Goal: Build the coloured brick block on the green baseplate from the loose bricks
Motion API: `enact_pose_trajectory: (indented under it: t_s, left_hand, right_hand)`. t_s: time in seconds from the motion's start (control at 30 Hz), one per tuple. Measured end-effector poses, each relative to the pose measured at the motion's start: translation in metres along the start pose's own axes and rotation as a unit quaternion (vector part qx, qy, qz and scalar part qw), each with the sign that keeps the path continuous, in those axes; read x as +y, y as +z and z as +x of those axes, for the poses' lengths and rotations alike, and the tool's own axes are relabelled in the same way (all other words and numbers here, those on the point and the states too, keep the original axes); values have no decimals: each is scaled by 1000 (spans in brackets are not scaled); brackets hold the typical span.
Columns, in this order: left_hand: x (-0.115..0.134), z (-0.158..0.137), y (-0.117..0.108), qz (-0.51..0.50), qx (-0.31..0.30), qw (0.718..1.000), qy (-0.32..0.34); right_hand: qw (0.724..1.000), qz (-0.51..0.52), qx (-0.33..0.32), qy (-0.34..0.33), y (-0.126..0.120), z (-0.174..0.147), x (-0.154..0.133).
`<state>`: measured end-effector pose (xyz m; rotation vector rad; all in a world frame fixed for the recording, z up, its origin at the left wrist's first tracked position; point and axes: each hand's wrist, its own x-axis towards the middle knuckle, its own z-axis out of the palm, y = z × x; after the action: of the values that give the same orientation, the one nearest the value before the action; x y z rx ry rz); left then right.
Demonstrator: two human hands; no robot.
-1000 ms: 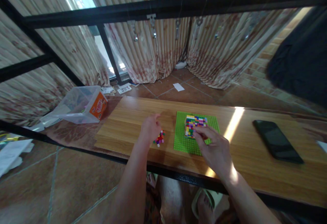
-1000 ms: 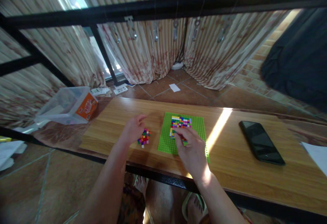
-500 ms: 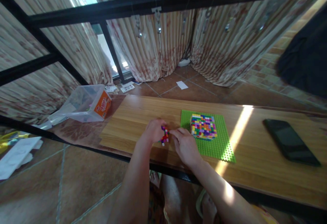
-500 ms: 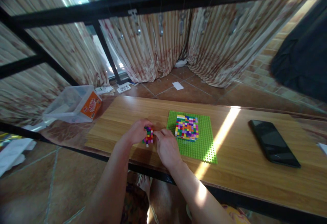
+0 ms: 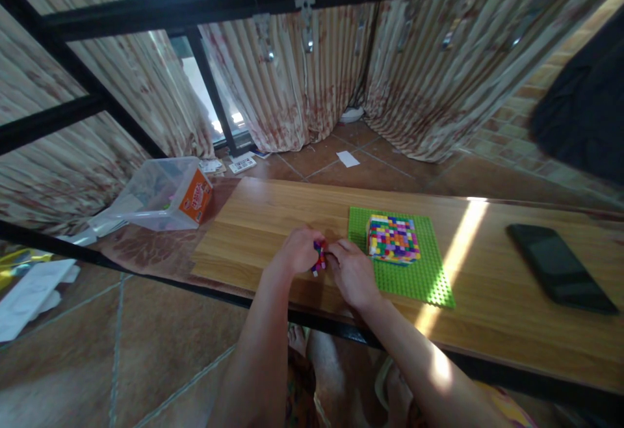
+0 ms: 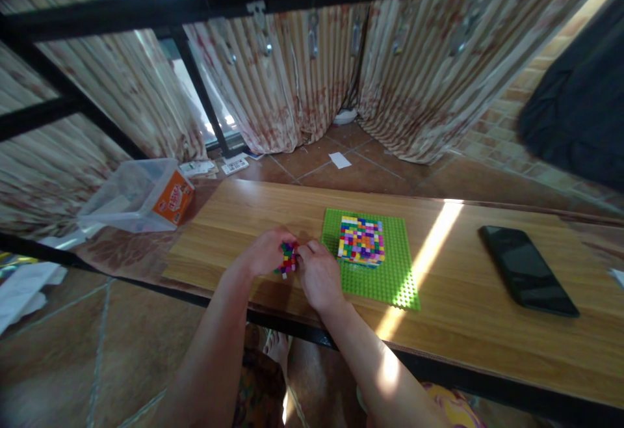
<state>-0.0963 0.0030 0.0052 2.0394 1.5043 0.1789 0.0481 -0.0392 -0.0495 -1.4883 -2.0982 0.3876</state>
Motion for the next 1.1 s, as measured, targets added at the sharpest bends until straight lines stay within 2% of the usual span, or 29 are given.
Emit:
enact_pose_trajectory:
  t_s: [0.13,0.3,0.5,0.67,0.83,0.93,1.1]
  left_hand:
    - [1,-1,0,-1,10,1000,-4]
    - [1,1,1,-3,20,1000,-21]
    - [3,5,8,-9,88,996,-5]
    - [17,7,11,-12,159,986,55]
    - [34,10,20,-27,174,974,141]
    - [42,13,27,-32,164,975,149]
    - [47,13,36,-29,157,973,168]
  right_hand:
    - [999,35,8,-1,-7,-2,1]
    - [994,84,61,-17,-36,-10,-2]
    - [983,105,149,29,-79,-28,14]
    - [969,98,214,80,-105,-34,42]
    - [970,112,202,81,-104,-37,55]
    - [973,105,199,53,-97,-38,58]
    - [980,30,197,25,-90,-34,60]
